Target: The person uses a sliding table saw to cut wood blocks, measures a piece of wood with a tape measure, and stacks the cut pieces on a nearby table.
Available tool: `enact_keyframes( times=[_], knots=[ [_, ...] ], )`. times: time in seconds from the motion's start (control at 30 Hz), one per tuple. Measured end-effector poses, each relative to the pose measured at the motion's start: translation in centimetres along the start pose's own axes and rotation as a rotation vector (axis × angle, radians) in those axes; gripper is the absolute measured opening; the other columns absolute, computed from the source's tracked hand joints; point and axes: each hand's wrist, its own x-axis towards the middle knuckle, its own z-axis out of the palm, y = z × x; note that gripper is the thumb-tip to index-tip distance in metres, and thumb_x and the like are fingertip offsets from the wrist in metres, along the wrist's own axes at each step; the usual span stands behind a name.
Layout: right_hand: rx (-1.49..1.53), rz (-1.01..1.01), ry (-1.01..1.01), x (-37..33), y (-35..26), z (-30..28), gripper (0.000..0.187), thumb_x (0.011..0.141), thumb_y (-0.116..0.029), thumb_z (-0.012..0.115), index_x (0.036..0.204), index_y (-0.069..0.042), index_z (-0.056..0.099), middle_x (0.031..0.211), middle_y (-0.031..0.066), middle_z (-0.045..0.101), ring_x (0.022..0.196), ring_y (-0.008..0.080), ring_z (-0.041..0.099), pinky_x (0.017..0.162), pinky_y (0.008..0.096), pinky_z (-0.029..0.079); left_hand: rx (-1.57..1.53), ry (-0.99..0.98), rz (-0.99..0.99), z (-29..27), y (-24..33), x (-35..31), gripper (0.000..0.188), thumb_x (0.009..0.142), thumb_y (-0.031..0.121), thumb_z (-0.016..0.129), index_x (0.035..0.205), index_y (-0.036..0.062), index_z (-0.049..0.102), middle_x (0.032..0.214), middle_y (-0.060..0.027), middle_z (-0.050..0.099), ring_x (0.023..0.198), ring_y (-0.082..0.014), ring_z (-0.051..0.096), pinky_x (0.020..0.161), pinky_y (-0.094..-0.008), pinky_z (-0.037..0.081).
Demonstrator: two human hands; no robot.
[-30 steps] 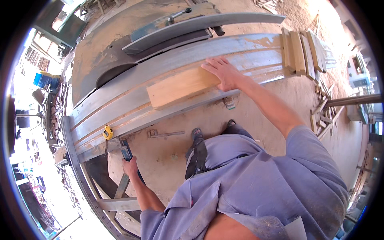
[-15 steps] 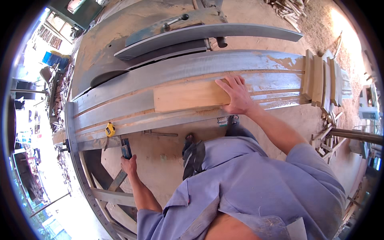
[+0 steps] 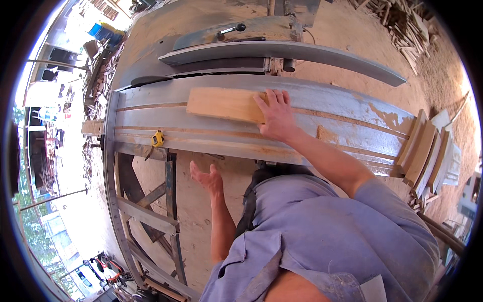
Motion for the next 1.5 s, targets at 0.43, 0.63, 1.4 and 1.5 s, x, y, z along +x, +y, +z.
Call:
enact_keyframes(
  times=[0.43,0.63,1.4,1.5],
  knots=[
    [-0.048,-0.071,0.036,3.1,-2.2,2.7,0.089,0.062,-0.024,0.091,0.144,-0.01,0.059,0.156,0.0204,0.043,0.145,0.0398,0.04,0.122,0.0557,0.027,-0.236,-0.184,0.371,3.8,9.5,5.1,0.065,0.081,0.003,0.068,0.143,-0.0079,0.05,0.152,-0.0308,0.046,0.144,-0.0509,0.038,0.121,-0.0552,0.033],
    [-0.048,-0.063,0.029,3.1,-2.7,2.3,0.092,0.061,-0.02,0.091,0.145,-0.011,0.058,0.156,0.018,0.044,0.144,0.0403,0.042,0.121,0.0542,0.03,-0.016,-0.308,0.556,4.2,9.2,4.6,0.06,0.089,0.019,0.066,0.144,0.0005,0.052,0.159,-0.0281,0.042,0.15,-0.0488,0.033,0.123,-0.059,0.027],
    [0.631,0.249,-0.442,6.2,-1.6,0.0,0.087,0.064,-0.025,0.095,0.141,-0.002,0.064,0.131,0.0163,0.068,0.121,0.0298,0.064,0.104,0.0423,0.051,0.012,-0.213,0.435,4.9,9.9,3.5,0.067,0.087,0.026,0.061,0.146,-0.0014,0.049,0.16,-0.0238,0.043,0.151,-0.044,0.034,0.125,-0.0592,0.023],
    [1.155,0.538,-0.682,6.5,-1.7,-0.8,0.077,0.074,-0.02,0.09,0.142,0.002,0.062,0.127,0.0147,0.071,0.112,0.0232,0.069,0.096,0.0356,0.055,0.015,-0.152,0.415,5.1,9.7,2.9,0.066,0.087,0.026,0.061,0.145,-0.0016,0.047,0.159,-0.0268,0.041,0.151,-0.0461,0.033,0.125,-0.0604,0.023]
  ],
)
